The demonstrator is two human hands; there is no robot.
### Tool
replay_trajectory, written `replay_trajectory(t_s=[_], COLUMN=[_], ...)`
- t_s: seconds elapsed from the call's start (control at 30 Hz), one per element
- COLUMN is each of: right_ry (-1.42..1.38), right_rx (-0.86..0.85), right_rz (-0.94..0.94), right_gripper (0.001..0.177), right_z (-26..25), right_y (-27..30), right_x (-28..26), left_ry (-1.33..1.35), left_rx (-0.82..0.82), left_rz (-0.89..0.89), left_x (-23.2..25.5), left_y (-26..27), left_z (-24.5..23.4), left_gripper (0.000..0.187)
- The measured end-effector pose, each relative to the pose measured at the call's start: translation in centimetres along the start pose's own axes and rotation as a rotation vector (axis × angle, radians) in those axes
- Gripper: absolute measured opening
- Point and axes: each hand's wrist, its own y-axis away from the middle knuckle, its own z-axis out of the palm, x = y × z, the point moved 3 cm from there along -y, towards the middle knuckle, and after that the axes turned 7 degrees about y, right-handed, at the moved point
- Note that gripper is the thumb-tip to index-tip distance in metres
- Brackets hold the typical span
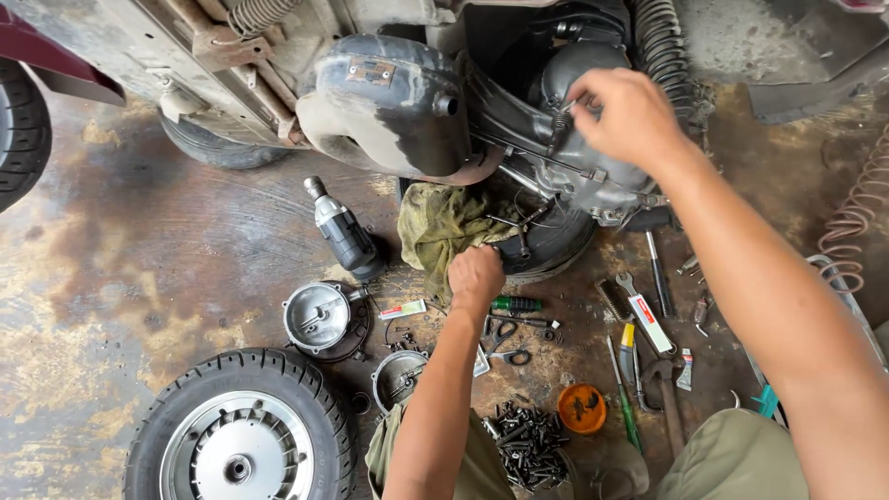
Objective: The person retrieves a jar of bolts, opens it, and sorts bolts on the floor. They then pick a bolt and install it into the scooter's engine area.
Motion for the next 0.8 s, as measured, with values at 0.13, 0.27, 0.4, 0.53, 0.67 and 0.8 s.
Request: replay_trajectory(t_s=[0.13,0.27,0.4,0.53,0.67,0.8], right_ry=[-0.075,-0.065,-0.207,-0.107,-0.124,-0.167], right_rx=[0.139,0.047,0.08,0.049,0.081,0.028], right_rz=[-0.033,0.056,0.05,0.09,0.171,0.232], right_gripper=[0.014,0.017,0.016,0.017,0.018,0.018], right_z=[1.1,1.3,1.0,5.6,4.0,4.4], right_y=[0.2,-0.7,-1.9,-3.1,-3.5,-3.2], right_x=[-0.5,0.1,0.4,4.7,3.6,3.4], left_ry=[-0.052,-0.115,0.179,0.198,0.074,0.139], left_rx=[-0.045,-0.019,0.621,0.895,0.86,0.888], left_rz=[0.0,0.028,0.347,0.611,0.705,0.775], left_x=[0.2,0.3,6.1,9.2,8.8,8.2], left_y=[0.2,-1.7,-2.0,-7.4,-15.5,-16.9], left_z=[0.2,1.0,-7.0,-10.6,-10.6,-9.4], left_gripper=[0.022,0.027,0.019,0.009,0.017,0.014])
